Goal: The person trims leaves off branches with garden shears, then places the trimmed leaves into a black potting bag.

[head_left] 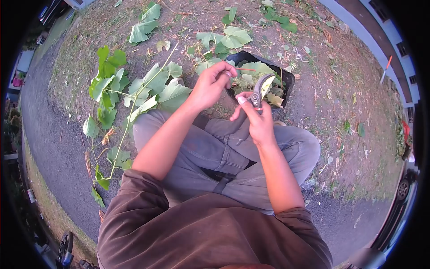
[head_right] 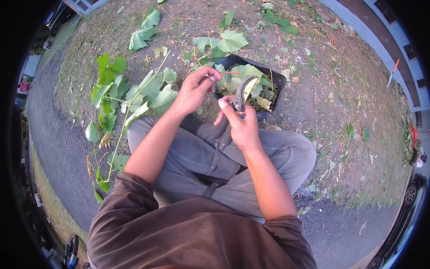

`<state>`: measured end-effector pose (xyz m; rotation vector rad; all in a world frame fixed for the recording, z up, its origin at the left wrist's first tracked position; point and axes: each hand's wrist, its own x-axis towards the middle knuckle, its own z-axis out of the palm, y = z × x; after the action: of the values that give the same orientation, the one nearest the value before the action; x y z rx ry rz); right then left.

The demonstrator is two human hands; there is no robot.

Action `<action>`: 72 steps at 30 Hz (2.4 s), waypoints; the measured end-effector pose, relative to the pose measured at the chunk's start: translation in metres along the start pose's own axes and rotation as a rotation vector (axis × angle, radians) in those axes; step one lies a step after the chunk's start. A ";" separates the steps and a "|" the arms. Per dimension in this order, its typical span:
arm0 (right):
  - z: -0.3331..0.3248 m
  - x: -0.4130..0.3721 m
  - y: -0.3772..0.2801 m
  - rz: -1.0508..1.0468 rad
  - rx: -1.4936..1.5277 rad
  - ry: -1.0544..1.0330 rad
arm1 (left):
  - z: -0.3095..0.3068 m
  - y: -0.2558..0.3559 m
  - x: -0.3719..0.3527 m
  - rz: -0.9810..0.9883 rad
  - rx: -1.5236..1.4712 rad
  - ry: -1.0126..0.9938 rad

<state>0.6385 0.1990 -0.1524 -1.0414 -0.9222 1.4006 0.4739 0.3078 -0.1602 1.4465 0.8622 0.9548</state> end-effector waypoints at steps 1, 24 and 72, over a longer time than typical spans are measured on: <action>-0.005 0.001 -0.001 -0.022 -0.051 -0.030 | 0.003 0.004 -0.002 0.021 0.040 -0.012; -0.006 -0.003 -0.010 0.122 -0.130 -0.430 | -0.011 0.010 -0.006 -0.360 -0.414 -0.369; -0.010 0.003 -0.011 0.392 0.042 -0.334 | -0.012 -0.004 0.003 -0.317 -0.211 -0.218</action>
<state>0.6516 0.2027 -0.1455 -1.0091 -0.9527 1.9566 0.4636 0.3155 -0.1637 1.1658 0.7748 0.6170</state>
